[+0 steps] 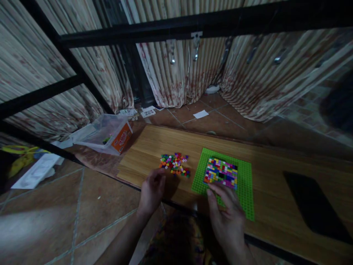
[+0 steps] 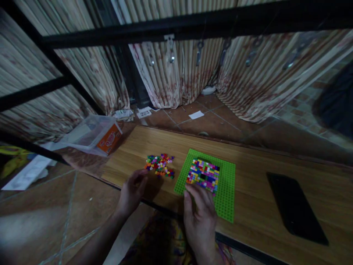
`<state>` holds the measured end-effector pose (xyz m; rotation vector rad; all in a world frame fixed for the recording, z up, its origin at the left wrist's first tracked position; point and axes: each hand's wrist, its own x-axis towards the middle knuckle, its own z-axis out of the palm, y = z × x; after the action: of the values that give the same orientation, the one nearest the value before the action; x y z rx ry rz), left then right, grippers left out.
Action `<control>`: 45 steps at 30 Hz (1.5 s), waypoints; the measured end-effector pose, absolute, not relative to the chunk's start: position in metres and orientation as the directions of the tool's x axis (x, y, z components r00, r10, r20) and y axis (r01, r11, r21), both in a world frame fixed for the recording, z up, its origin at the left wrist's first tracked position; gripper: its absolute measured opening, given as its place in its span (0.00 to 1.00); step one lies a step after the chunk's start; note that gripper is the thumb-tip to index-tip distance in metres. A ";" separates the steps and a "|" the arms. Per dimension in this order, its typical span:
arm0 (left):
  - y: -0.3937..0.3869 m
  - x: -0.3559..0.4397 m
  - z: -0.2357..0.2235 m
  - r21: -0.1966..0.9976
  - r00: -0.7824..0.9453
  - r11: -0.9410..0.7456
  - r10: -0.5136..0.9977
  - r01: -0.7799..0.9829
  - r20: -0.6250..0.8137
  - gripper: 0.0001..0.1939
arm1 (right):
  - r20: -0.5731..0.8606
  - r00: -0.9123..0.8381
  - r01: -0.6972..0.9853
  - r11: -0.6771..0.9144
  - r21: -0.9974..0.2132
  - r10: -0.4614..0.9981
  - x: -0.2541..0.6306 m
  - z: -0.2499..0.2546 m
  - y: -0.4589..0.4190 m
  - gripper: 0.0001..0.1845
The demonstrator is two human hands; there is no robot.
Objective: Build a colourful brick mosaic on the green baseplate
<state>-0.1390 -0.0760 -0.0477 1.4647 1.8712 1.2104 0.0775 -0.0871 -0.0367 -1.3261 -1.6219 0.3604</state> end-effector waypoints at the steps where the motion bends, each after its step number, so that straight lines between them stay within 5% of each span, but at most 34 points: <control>1: -0.078 -0.142 -0.051 0.831 -0.318 0.040 0.933 0.555 0.167 0.10 | 0.473 -0.005 0.589 0.385 -0.710 0.881 0.070 -0.038 -0.088 0.08; 6: -0.082 -0.142 -0.061 0.753 -0.222 -0.068 0.935 0.654 0.277 0.11 | 0.422 -0.189 0.683 0.427 -0.592 0.887 0.038 -0.052 -0.074 0.11; 14: -0.082 -0.138 -0.063 0.697 -0.112 -0.151 0.942 0.701 0.316 0.12 | 0.407 -0.176 0.831 0.357 -0.427 0.896 0.025 -0.065 -0.048 0.13; 25: -0.076 -0.140 -0.062 0.710 -0.239 -0.008 0.939 0.705 0.247 0.21 | 0.362 -0.260 0.800 0.409 -0.439 0.895 0.006 -0.073 -0.042 0.18; 30: -0.063 -0.146 -0.060 0.633 -0.160 -0.021 0.961 0.774 0.227 0.22 | 0.336 -0.400 0.723 0.519 -0.456 0.853 0.002 -0.068 -0.042 0.18; 35: -0.058 -0.146 -0.062 0.577 -0.082 -0.079 0.965 0.813 0.248 0.19 | 0.361 -0.348 0.745 0.489 -0.453 0.865 -0.007 -0.058 -0.027 0.15; 45: -0.066 -0.147 -0.063 0.710 -0.157 -0.137 0.930 0.691 0.332 0.07 | 0.278 -0.352 0.797 0.442 -0.411 0.894 -0.028 -0.052 -0.007 0.09</control>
<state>-0.1474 -0.0665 -0.0631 1.8211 1.8447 1.1813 -0.0275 -0.0071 -0.0521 -1.4215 -2.2378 0.2806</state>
